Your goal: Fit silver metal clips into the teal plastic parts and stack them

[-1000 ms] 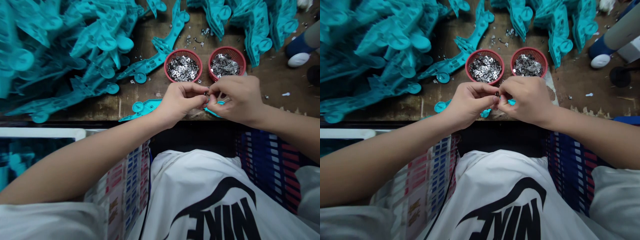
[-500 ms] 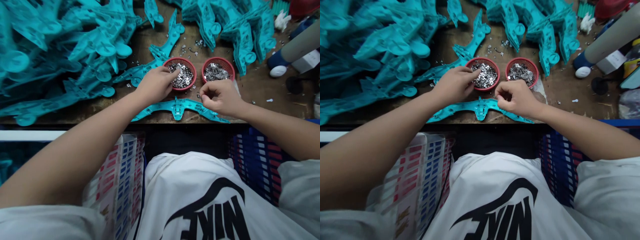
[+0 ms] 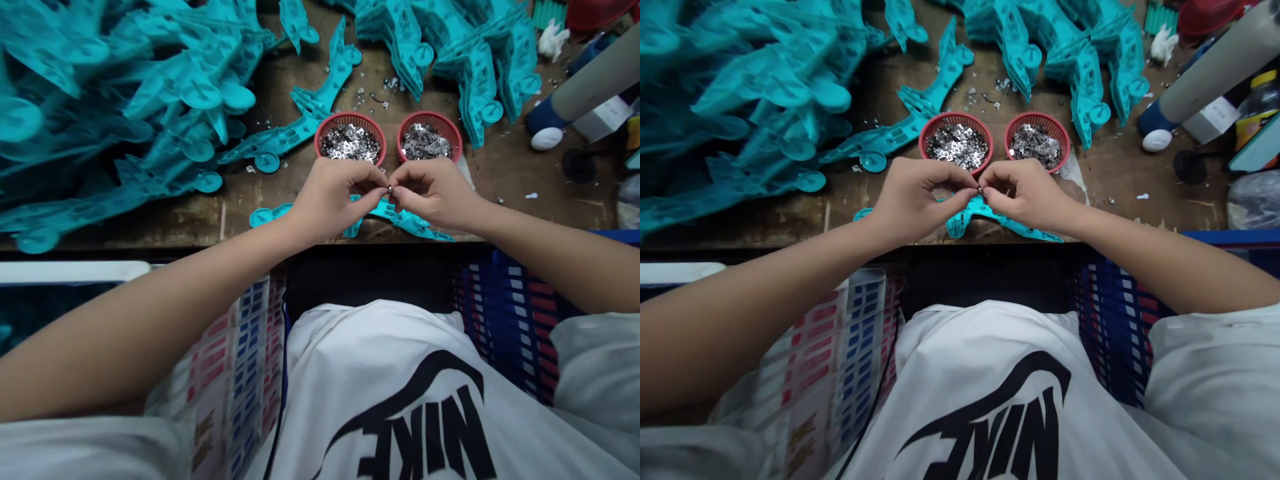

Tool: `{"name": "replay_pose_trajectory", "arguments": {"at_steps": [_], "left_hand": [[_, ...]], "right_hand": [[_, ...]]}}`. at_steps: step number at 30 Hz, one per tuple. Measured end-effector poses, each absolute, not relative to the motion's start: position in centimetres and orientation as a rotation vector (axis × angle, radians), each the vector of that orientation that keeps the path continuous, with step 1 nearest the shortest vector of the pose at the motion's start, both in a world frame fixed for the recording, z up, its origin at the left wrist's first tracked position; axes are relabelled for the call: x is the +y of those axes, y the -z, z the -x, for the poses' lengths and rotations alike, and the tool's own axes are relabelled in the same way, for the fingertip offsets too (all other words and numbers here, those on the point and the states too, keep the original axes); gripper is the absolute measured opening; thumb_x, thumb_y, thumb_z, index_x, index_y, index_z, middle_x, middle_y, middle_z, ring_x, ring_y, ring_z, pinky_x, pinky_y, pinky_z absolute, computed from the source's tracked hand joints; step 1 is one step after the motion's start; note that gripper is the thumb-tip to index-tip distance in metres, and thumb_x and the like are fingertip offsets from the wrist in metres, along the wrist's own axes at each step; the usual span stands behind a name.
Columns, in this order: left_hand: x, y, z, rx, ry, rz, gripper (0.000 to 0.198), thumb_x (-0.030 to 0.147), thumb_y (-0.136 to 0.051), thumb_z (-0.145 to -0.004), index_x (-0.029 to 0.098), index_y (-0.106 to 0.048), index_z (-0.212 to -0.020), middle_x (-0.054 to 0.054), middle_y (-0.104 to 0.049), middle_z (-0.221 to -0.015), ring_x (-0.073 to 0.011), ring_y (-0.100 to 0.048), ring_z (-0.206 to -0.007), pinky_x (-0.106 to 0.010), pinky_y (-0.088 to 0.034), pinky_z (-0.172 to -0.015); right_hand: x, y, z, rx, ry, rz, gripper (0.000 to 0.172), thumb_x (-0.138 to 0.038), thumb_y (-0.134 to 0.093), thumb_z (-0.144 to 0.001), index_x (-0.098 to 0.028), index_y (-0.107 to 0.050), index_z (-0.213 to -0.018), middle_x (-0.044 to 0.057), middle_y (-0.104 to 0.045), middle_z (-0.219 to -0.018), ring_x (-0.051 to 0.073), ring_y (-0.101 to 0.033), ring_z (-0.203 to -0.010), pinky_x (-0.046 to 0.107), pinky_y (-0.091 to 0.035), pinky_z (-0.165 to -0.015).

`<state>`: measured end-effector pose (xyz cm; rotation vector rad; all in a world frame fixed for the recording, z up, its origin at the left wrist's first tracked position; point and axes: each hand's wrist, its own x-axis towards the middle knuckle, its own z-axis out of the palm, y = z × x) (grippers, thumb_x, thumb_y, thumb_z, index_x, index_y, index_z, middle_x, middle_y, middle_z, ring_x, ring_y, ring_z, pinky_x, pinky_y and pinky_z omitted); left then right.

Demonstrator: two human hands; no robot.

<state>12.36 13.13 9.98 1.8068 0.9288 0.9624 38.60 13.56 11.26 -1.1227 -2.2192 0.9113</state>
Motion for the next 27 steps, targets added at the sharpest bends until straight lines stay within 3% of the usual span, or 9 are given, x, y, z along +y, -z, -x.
{"name": "replay_pose_trajectory", "arguments": {"at_steps": [6,15,19,22,27], "left_hand": [[12.7,-9.4,-12.5,0.912,-0.98,-1.751,0.015,0.037,-0.095,-0.099,0.029,-0.091,-0.111,-0.005,-0.091,-0.107,-0.0276,-0.088,-0.104,-0.043,-0.074,-0.105],[12.5,-8.1,-12.4,0.93,-0.955,-1.983,0.014,0.039,-0.083,-0.115,0.03,-0.086,-0.125,-0.006,-0.093,-0.117,-0.0277,-0.088,-0.109,-0.043,-0.072,-0.104],[13.1,-6.8,-11.8,0.946,-0.728,-2.367,0.038,0.026,-0.08,-0.114,0.023,-0.081,-0.151,-0.014,-0.093,-0.143,-0.036,-0.09,-0.132,-0.051,-0.072,-0.118],[13.0,-6.6,-11.5,0.926,-0.306,-2.658,0.04,0.023,-0.081,-0.114,0.015,-0.084,-0.153,-0.024,-0.086,-0.166,-0.0452,-0.082,-0.158,-0.057,-0.069,-0.13],[12.4,-7.2,-11.7,0.758,0.029,-2.824,0.04,0.022,-0.078,-0.117,0.016,-0.086,-0.156,-0.023,-0.078,-0.181,-0.0408,-0.07,-0.177,-0.054,-0.065,-0.141]], "right_hand": [[13.5,-11.6,-38.7,-2.265,-0.833,1.155,0.016,-0.038,-0.083,-0.116,-0.026,-0.093,-0.11,0.002,-0.084,-0.089,0.022,-0.075,-0.081,0.034,-0.06,-0.074],[13.2,-12.4,-39.2,-2.44,-0.595,1.14,0.02,-0.04,-0.078,-0.12,-0.03,-0.096,-0.12,0.005,-0.091,-0.103,0.027,-0.083,-0.09,0.043,-0.067,-0.089],[15.5,-11.0,-40.3,-2.639,-0.543,1.026,0.019,-0.035,-0.076,-0.121,-0.03,-0.095,-0.123,0.004,-0.093,-0.107,0.027,-0.084,-0.095,0.042,-0.062,-0.089],[17.1,-9.6,-40.9,-2.914,-0.37,0.928,0.016,-0.026,-0.078,-0.118,-0.027,-0.093,-0.12,0.004,-0.092,-0.107,0.025,-0.082,-0.094,0.039,-0.053,-0.084],[17.3,-9.9,-39.9,-3.344,-0.068,0.844,0.029,-0.021,-0.065,-0.126,-0.017,-0.091,-0.139,0.013,-0.093,-0.119,0.026,-0.079,-0.097,0.041,-0.037,-0.078]]}}
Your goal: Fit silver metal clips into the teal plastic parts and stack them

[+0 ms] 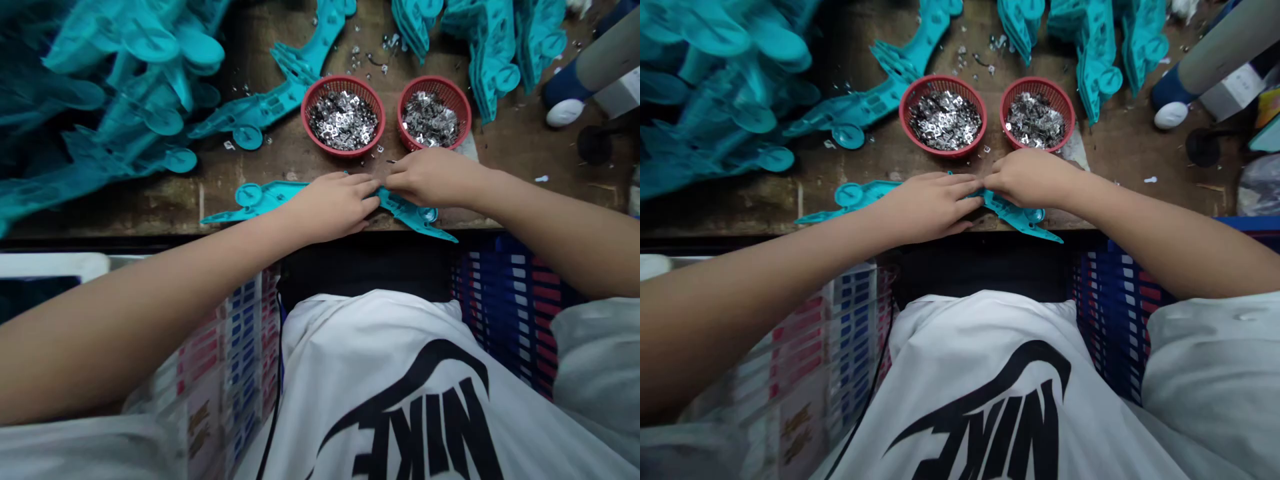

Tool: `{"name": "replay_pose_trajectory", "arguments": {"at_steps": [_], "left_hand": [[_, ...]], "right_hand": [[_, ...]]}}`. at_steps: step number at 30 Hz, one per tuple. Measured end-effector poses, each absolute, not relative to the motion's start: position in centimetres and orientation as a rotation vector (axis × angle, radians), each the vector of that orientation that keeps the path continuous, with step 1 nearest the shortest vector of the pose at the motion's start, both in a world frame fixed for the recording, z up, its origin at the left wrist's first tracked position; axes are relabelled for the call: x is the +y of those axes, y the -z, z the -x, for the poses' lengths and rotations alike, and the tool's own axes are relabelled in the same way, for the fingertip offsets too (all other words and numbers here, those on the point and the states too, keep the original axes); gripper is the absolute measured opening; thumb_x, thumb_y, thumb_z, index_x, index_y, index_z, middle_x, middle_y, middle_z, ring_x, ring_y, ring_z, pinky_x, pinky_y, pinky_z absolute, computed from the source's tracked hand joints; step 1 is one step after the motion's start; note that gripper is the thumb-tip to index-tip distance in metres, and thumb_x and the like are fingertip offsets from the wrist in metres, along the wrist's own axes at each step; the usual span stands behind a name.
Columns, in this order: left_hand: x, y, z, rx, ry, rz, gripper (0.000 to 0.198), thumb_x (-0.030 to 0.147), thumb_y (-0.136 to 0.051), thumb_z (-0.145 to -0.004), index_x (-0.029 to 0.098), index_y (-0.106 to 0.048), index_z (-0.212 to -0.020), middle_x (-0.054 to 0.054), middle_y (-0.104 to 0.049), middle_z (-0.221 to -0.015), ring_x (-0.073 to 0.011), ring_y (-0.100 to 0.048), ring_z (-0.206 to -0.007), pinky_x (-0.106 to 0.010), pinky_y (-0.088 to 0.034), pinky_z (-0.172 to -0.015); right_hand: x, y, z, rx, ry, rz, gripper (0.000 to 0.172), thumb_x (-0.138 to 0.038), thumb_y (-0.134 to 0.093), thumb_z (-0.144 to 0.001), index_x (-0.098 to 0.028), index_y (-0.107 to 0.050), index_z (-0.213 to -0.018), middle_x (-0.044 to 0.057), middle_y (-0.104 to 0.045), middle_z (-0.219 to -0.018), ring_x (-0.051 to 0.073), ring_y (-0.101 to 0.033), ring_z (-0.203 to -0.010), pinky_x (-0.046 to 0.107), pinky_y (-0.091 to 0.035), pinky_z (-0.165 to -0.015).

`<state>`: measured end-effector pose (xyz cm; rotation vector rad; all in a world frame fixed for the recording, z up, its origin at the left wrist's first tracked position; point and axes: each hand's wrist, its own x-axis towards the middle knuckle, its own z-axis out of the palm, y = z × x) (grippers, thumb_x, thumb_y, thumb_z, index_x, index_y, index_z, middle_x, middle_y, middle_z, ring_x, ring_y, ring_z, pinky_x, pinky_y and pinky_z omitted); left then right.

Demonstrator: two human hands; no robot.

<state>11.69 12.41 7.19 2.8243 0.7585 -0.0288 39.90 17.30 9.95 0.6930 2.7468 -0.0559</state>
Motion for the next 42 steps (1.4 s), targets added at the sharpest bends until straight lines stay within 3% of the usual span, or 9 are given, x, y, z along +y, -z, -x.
{"name": "replay_pose_trajectory", "arguments": {"at_steps": [3,7,12,18,21,27,37,42], "left_hand": [[12.4,-7.2,-11.8,0.72,0.084,-2.847,0.044,0.022,-0.069,-0.122,0.016,-0.083,-0.164,-0.022,-0.076,-0.185,-0.0368,-0.066,-0.182,-0.05,-0.064,-0.142],[12.8,-6.6,-11.6,0.668,0.077,-2.85,0.05,0.023,-0.064,-0.125,0.014,-0.079,-0.172,-0.023,-0.075,-0.187,-0.0372,-0.063,-0.185,-0.053,-0.061,-0.147],[13.2,-6.1,-11.4,0.626,0.017,-2.804,0.063,0.02,-0.075,-0.117,0.018,-0.077,-0.18,-0.02,-0.073,-0.19,-0.0378,-0.062,-0.186,-0.051,-0.06,-0.149],[13.6,-5.7,-11.2,0.588,-0.014,-2.797,0.057,0.023,-0.07,-0.12,0.017,-0.078,-0.176,-0.021,-0.075,-0.186,-0.0379,-0.062,-0.184,-0.053,-0.059,-0.149],[13.7,-5.5,-11.2,0.573,-0.024,-2.787,0.057,0.022,-0.069,-0.12,0.015,-0.079,-0.175,-0.024,-0.076,-0.184,-0.0406,-0.063,-0.184,-0.058,-0.059,-0.15],[13.8,-5.5,-11.1,0.567,-0.021,-2.76,0.063,0.018,-0.073,-0.116,0.015,-0.076,-0.179,-0.024,-0.074,-0.186,-0.0421,-0.062,-0.185,-0.058,-0.059,-0.15],[14.0,-5.5,-11.2,0.557,0.015,-2.785,0.067,0.018,-0.075,-0.115,0.015,-0.074,-0.182,-0.024,-0.072,-0.19,-0.0421,-0.061,-0.186,-0.057,-0.056,-0.152],[13.9,-5.5,-11.3,0.573,0.035,-2.807,0.067,0.018,-0.076,-0.115,0.016,-0.073,-0.183,-0.022,-0.073,-0.189,-0.0405,-0.062,-0.185,-0.054,-0.056,-0.151]], "right_hand": [[17.1,-11.1,-39.3,2.646,0.042,-0.554,0.043,-0.015,-0.051,-0.129,-0.011,-0.09,-0.148,0.017,-0.091,-0.123,0.029,-0.078,-0.102,0.043,-0.039,-0.083],[17.2,-11.7,-39.3,2.651,-0.042,-0.454,0.051,-0.014,-0.044,-0.131,-0.016,-0.091,-0.15,0.014,-0.09,-0.125,0.028,-0.076,-0.103,0.043,-0.041,-0.088],[17.4,-11.3,-40.2,2.737,-0.055,-0.437,0.048,-0.021,-0.045,-0.133,-0.02,-0.091,-0.15,0.013,-0.089,-0.136,0.031,-0.076,-0.122,0.046,-0.043,-0.099],[17.7,-10.2,-41.3,2.914,-0.02,-0.365,0.044,-0.022,-0.05,-0.132,-0.021,-0.092,-0.141,0.013,-0.089,-0.137,0.032,-0.072,-0.132,0.05,-0.045,-0.108],[17.4,-10.1,-40.9,2.901,0.005,-0.387,0.042,-0.021,-0.051,-0.131,-0.019,-0.093,-0.136,0.013,-0.09,-0.134,0.031,-0.074,-0.128,0.049,-0.046,-0.106],[17.3,-10.3,-39.6,2.775,0.138,-0.469,0.043,-0.019,-0.051,-0.129,-0.012,-0.093,-0.125,0.014,-0.09,-0.12,0.025,-0.074,-0.102,0.043,-0.045,-0.092],[16.8,-11.8,-38.9,2.682,0.21,-0.487,0.037,-0.014,-0.059,-0.123,-0.01,-0.096,-0.121,0.021,-0.091,-0.122,0.028,-0.074,-0.107,0.046,-0.051,-0.099],[16.6,-10.6,-39.3,2.718,0.187,-0.544,0.037,-0.017,-0.06,-0.124,-0.014,-0.096,-0.123,0.017,-0.091,-0.125,0.03,-0.078,-0.114,0.047,-0.054,-0.104]]}}
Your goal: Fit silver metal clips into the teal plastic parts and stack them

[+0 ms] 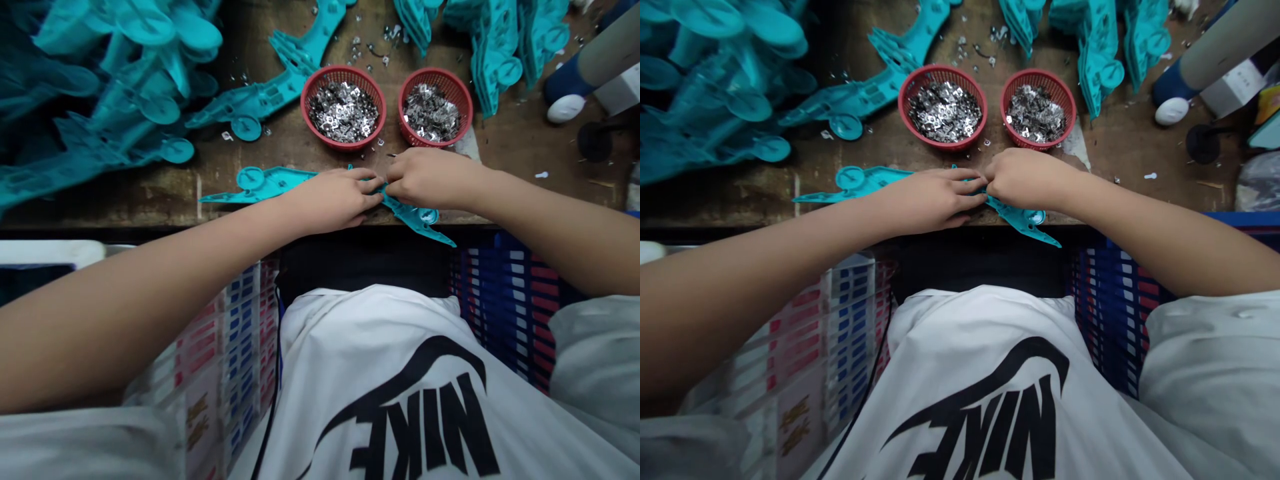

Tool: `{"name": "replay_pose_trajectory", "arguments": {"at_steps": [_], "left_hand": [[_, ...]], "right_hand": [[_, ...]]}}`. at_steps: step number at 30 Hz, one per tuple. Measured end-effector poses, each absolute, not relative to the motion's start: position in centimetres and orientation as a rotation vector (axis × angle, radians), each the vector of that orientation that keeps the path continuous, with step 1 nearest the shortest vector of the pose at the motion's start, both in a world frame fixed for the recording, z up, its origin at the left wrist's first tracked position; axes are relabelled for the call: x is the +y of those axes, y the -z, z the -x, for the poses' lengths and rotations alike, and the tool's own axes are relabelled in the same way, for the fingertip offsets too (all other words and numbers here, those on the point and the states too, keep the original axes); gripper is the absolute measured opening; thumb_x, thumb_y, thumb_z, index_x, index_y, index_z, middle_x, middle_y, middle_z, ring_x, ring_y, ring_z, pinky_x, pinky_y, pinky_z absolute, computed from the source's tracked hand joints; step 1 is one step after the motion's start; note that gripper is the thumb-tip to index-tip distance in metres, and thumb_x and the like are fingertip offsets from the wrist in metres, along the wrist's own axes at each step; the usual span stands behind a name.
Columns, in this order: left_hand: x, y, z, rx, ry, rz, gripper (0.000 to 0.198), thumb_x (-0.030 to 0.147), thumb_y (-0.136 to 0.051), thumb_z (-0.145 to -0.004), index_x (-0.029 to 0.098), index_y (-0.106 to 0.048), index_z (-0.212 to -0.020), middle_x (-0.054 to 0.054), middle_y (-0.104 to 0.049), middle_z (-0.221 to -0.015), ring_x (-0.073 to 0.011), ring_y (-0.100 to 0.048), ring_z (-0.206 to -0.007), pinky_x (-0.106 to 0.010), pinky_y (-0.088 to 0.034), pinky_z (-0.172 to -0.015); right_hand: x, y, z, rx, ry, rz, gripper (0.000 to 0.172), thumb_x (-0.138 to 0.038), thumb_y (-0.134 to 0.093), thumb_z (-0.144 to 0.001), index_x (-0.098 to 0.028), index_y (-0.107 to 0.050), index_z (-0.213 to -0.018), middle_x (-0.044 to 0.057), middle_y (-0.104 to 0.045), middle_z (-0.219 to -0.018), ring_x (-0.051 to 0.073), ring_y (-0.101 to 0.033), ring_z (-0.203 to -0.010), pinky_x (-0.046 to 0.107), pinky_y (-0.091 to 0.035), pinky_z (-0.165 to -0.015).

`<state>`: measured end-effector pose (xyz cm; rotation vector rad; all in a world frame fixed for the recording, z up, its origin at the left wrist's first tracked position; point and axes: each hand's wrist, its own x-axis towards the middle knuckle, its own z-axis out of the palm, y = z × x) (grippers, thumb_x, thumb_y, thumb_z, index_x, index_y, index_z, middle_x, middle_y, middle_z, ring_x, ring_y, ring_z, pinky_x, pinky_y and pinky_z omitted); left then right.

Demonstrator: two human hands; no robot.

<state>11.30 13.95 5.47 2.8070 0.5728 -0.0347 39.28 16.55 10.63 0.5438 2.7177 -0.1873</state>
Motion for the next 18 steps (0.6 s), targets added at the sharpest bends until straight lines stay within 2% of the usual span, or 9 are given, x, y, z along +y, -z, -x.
{"name": "replay_pose_trajectory", "arguments": {"at_steps": [5,9,11,15,18], "left_hand": [[13.8,-5.5,-11.5,0.591,0.037,-2.818,0.063,0.019,-0.072,-0.117,0.015,-0.076,-0.18,-0.022,-0.076,-0.185,-0.0403,-0.064,-0.182,-0.054,-0.059,-0.148],[13.7,-5.6,-11.5,0.591,0.028,-2.823,0.062,0.019,-0.07,-0.118,0.015,-0.076,-0.18,-0.024,-0.077,-0.184,-0.0418,-0.065,-0.182,-0.056,-0.06,-0.147],[13.7,-5.6,-11.5,0.591,0.035,-2.827,0.061,0.018,-0.07,-0.118,0.016,-0.077,-0.179,-0.024,-0.077,-0.184,-0.0421,-0.064,-0.183,-0.057,-0.059,-0.148],[13.7,-5.8,-11.6,0.586,0.048,-2.828,0.061,0.017,-0.067,-0.118,0.012,-0.076,-0.179,-0.026,-0.074,-0.187,-0.0436,-0.063,-0.183,-0.059,-0.06,-0.147],[13.7,-5.8,-11.6,0.588,0.054,-2.84,0.06,0.019,-0.066,-0.12,0.015,-0.076,-0.179,-0.024,-0.075,-0.186,-0.0418,-0.064,-0.182,-0.057,-0.061,-0.144]], "right_hand": [[16.7,-10.2,-39.8,2.781,0.219,-0.544,0.041,-0.022,-0.057,-0.127,-0.016,-0.096,-0.138,0.017,-0.092,-0.131,0.032,-0.079,-0.116,0.047,-0.054,-0.103],[16.5,-11.4,-39.0,2.692,0.193,-0.517,0.042,-0.018,-0.055,-0.126,-0.009,-0.095,-0.132,0.022,-0.091,-0.125,0.032,-0.078,-0.11,0.046,-0.051,-0.095],[16.4,-11.8,-38.8,2.635,0.175,-0.526,0.041,-0.018,-0.056,-0.126,-0.008,-0.095,-0.13,0.023,-0.091,-0.122,0.032,-0.078,-0.11,0.046,-0.051,-0.095],[16.3,-11.4,-38.9,2.702,0.124,-0.524,0.04,-0.015,-0.056,-0.124,-0.013,-0.096,-0.127,0.018,-0.091,-0.125,0.03,-0.078,-0.113,0.046,-0.052,-0.1],[15.7,-11.4,-38.3,2.672,0.026,-0.463,0.041,-0.011,-0.055,-0.123,-0.011,-0.096,-0.127,0.02,-0.091,-0.126,0.032,-0.078,-0.115,0.047,-0.052,-0.1]]}}
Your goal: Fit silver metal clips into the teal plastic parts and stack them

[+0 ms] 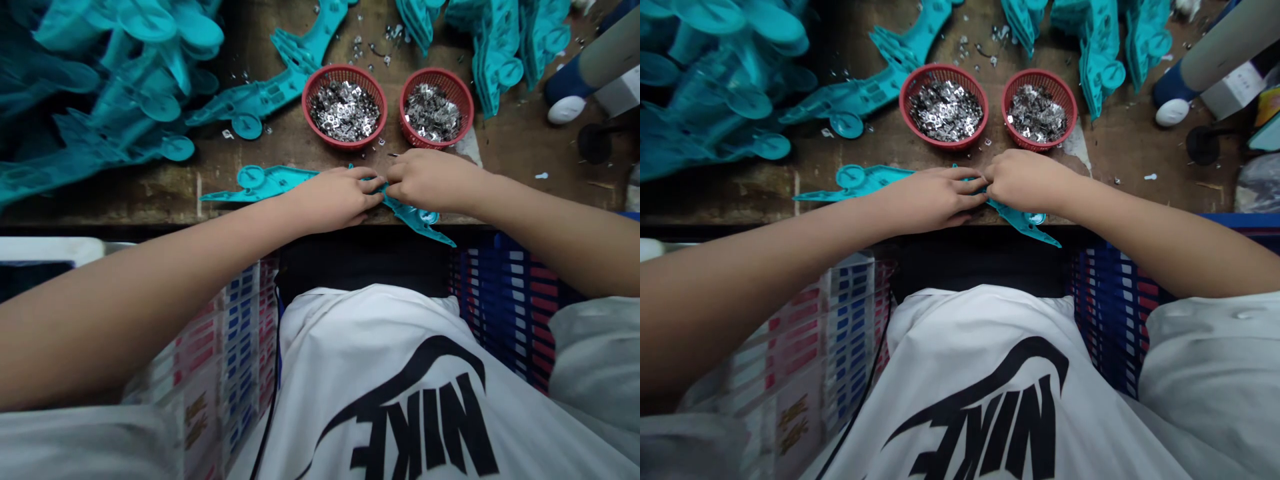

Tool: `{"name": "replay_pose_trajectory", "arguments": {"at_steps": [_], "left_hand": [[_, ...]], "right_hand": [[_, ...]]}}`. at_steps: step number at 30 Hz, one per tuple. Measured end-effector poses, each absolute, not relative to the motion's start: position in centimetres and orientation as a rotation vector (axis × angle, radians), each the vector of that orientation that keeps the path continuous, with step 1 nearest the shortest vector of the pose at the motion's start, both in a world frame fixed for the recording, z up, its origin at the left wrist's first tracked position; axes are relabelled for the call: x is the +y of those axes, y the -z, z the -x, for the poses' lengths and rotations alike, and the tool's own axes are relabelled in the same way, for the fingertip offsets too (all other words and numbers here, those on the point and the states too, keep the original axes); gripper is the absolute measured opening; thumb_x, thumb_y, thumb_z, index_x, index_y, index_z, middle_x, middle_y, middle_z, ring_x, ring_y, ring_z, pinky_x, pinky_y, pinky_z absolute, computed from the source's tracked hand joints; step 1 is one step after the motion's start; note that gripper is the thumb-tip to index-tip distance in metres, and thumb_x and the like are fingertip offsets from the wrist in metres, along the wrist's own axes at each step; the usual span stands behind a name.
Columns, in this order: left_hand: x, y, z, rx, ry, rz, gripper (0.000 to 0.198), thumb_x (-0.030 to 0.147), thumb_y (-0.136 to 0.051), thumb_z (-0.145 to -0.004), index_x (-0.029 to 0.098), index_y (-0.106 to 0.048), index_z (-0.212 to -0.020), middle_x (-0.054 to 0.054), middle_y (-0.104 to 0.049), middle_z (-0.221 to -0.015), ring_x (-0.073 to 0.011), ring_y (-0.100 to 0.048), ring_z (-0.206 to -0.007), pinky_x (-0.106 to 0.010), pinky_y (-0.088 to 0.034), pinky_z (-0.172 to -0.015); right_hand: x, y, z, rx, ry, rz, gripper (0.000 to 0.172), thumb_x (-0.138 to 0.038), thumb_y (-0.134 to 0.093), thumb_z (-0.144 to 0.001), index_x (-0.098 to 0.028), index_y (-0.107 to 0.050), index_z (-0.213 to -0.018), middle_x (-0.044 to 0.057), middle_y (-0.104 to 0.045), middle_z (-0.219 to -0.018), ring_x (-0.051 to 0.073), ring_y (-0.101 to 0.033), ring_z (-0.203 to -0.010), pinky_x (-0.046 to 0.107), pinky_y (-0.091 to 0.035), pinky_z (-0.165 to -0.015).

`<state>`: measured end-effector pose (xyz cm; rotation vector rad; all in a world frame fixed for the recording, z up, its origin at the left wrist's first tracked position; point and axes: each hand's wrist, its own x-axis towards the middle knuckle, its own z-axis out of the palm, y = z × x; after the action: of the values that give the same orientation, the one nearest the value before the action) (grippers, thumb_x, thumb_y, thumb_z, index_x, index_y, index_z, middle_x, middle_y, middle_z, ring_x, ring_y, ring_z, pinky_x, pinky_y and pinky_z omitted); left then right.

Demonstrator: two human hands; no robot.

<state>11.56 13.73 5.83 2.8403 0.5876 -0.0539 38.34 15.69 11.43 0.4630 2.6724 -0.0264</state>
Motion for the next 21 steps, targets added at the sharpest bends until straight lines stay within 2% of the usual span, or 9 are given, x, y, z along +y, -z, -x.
{"name": "replay_pose_trajectory", "arguments": {"at_steps": [2,6,8,10,12,14,17,19,21], "left_hand": [[13.8,-5.8,-11.6,0.585,0.062,-2.855,0.06,0.02,-0.066,-0.12,0.016,-0.076,-0.179,-0.023,-0.076,-0.185,-0.0407,-0.064,-0.181,-0.056,-0.061,-0.143],[13.4,-6.1,-11.8,0.596,0.076,-2.863,0.057,0.022,-0.063,-0.122,0.012,-0.077,-0.176,-0.023,-0.077,-0.184,-0.0407,-0.065,-0.18,-0.055,-0.06,-0.145],[13.0,-6.2,-12.0,0.668,0.067,-2.853,0.053,0.026,-0.059,-0.125,0.012,-0.081,-0.171,-0.023,-0.077,-0.184,-0.0412,-0.067,-0.177,-0.055,-0.06,-0.145],[12.6,-6.4,-12.1,0.789,0.056,-2.826,0.051,0.03,-0.056,-0.126,0.01,-0.083,-0.165,-0.025,-0.076,-0.184,-0.0437,-0.069,-0.173,-0.058,-0.062,-0.144],[12.3,-6.4,-12.0,0.904,0.041,-2.786,0.053,0.031,-0.055,-0.126,0.006,-0.084,-0.163,-0.029,-0.074,-0.184,-0.0473,-0.072,-0.169,-0.062,-0.064,-0.141],[12.2,-6.3,-11.9,0.971,0.005,-2.751,0.054,0.031,-0.055,-0.125,0.006,-0.084,-0.163,-0.031,-0.075,-0.181,-0.0496,-0.074,-0.164,-0.066,-0.066,-0.136],[12.2,-6.0,-11.7,1.018,-0.059,-2.732,0.049,0.032,-0.057,-0.124,0.01,-0.089,-0.153,-0.03,-0.082,-0.169,-0.05,-0.077,-0.154,-0.068,-0.07,-0.127],[12.2,-5.7,-11.7,1.036,-0.09,-2.747,0.044,0.031,-0.058,-0.123,0.013,-0.089,-0.147,-0.028,-0.084,-0.162,-0.0487,-0.079,-0.149,-0.068,-0.071,-0.125],[12.2,-5.4,-11.7,1.054,-0.131,-2.753,0.042,0.028,-0.06,-0.12,0.012,-0.086,-0.149,-0.028,-0.084,-0.157,-0.0481,-0.078,-0.147,-0.067,-0.071,-0.124]], "right_hand": [[15.3,-11.9,-37.8,2.631,-0.003,-0.448,0.043,-0.011,-0.054,-0.123,-0.01,-0.096,-0.128,0.022,-0.092,-0.124,0.032,-0.078,-0.111,0.047,-0.052,-0.096],[16.2,-12.6,-38.9,2.696,0.046,-0.67,0.044,-0.021,-0.057,-0.127,-0.011,-0.093,-0.15,0.019,-0.093,-0.119,0.031,-0.079,-0.1,0.044,-0.048,-0.085],[17.7,-12.1,-41.2,2.719,-0.048,-0.936,0.038,-0.029,-0.065,-0.124,-0.014,-0.097,-0.137,0.018,-0.092,-0.105,0.031,-0.074,-0.087,0.044,-0.044,-0.077],[19.3,-10.9,-43.9,2.741,-0.154,-1.154,0.031,-0.038,-0.075,-0.118,-0.02,-0.098,-0.108,0.015,-0.084,-0.082,0.028,-0.061,-0.072,0.044,-0.038,-0.069],[20.5,-9.4,-46.4,2.872,-0.159,-1.223,0.035,-0.05,-0.078,-0.116,-0.025,-0.095,-0.098,0.011,-0.075,-0.07,0.025,-0.05,-0.064,0.042,-0.035,-0.065],[20.9,-8.0,-47.8,3.019,-0.162,-1.239,0.041,-0.06,-0.077,-0.116,-0.029,-0.093,-0.095,0.008,-0.07,-0.067,0.023,-0.044,-0.061,0.04,-0.036,-0.063],[20.3,-6.6,-48.0,2.996,-0.159,-1.275,0.047,-0.066,-0.078,-0.111,-0.028,-0.088,-0.086,0.01,-0.068,-0.067,0.022,-0.044,-0.061,0.041,-0.036,-0.063],[19.8,-5.9,-47.7,2.906,-0.11,-1.333,0.048,-0.065,-0.079,-0.11,-0.027,-0.084,-0.08,0.013,-0.068,-0.066,0.024,-0.048,-0.063,0.042,-0.04,-0.065],[19.5,-5.4,-47.4,2.836,-0.042,-1.389,0.047,-0.06,-0.076,-0.111,-0.027,-0.084,-0.08,0.015,-0.07,-0.066,0.026,-0.055,-0.066,0.044,-0.045,-0.068]]}}
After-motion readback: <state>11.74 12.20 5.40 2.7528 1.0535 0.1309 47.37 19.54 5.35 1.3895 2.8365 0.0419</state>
